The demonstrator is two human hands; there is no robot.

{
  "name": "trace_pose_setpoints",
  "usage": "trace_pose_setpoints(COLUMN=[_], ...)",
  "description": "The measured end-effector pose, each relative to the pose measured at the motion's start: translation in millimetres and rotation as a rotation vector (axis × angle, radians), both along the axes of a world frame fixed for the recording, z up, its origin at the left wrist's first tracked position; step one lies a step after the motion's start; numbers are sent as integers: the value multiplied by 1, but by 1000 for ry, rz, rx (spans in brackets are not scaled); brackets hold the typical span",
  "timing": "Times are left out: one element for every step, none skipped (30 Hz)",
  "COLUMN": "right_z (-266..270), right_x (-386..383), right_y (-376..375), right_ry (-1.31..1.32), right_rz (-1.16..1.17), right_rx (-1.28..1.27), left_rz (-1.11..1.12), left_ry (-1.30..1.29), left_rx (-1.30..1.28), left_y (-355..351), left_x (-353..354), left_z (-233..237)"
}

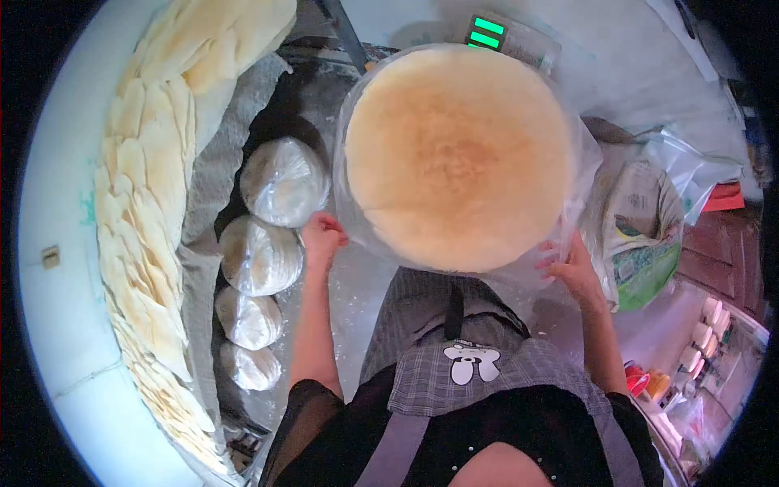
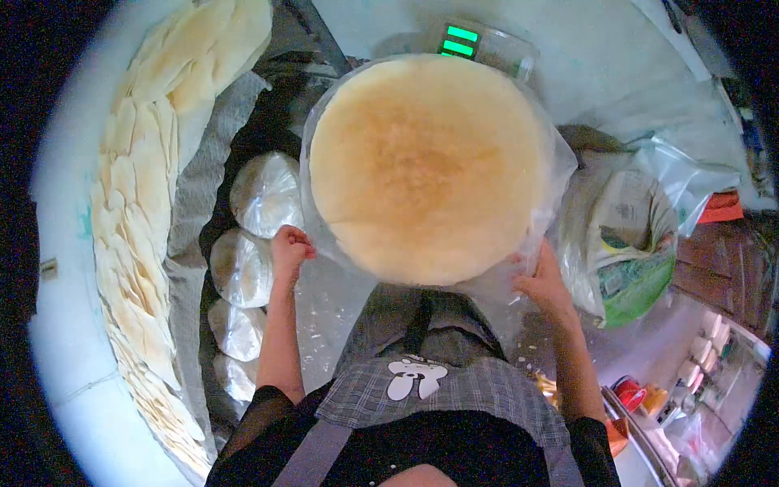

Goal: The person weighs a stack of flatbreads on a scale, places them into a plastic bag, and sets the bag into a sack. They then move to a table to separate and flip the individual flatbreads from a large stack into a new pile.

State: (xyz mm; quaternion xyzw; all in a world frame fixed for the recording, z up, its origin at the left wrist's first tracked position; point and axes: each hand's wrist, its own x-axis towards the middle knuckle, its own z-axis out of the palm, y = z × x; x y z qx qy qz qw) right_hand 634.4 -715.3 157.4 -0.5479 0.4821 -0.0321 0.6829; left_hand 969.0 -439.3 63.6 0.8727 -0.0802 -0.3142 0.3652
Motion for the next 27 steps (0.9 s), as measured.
trace_pose_setpoints(right_z=[0,1,-9,-28,-37,-35,-30,-25,-12,8,20,20,19,18,20,24,26,26,25,23,20,14,7,-3,-16,-26,-34], right_x=[4,6,5,1,-1,-1,-2,-2,1,5,6,3,0,-2,-2,-1,-2,-4,-6,-8,-10,-14,-18,-19,-21,-25,-26], right_y=[3,5,7,11,13,18,26,33,38,42,46,50,53,54,54,52,52,52,52,52,51,48,45,42,39,38,33], right_ry=[-30,-61,-53,-46,-39,-58,-74,-87,-67,-44,-22,-14,-7,-3,-1,1,2,-11,-28,-47,-27,-7,8,28,50,75,71], right_rz=[-13,-25,0,26,51,47,47,49,2,-48,-99,-82,-63,-43,-40,-38,-37,-34,-33,-33,-78,-120,-157,-130,-107,-91,-92], right_rx=[3,3,-67,-138,-211,-188,-165,-142,-92,-41,8,34,60,87,58,31,3,13,21,31,14,-3,-19,-124,-225,-325,-427], left_rz=[121,55,-8,-71,-103,-134,-115,-95,-99,-103,-128,-162,-196,-237,-265,-293,-312,-244,-176,-20,159,339,289,240,218,187,147], left_ry=[205,129,53,-24,-148,-272,-291,-308,-289,-267,-211,-232,-252,-349,-390,-432,-417,-457,-496,-592,-580,-565,-491,-420,-516,-610,-701], left_rx=[-133,-67,-6,53,119,184,98,14,-61,-135,-201,-234,-267,-263,-243,-222,-192,-206,-221,-277,-267,-254,-49,154,102,50,-10], left_y=[6,8,-2,-12,-18,-23,-25,-24,-28,-33,-40,-49,-59,-68,-66,-64,-52,-50,-49,-46,-36,-21,-7,0,-1,-9,-19], left_x=[6,3,-10,-26,-47,-68,-86,-105,-117,-128,-135,-143,-150,-157,-161,-166,-169,-167,-165,-159,-145,-128,-105,-81,-65,-46,-28], left_z=[1,-1,13,20,18,11,-4,-22,-27,-29,-31,-27,-21,-12,-21,-29,-68,-68,-68,-68,-70,-71,-48,-20,-8,0,5])
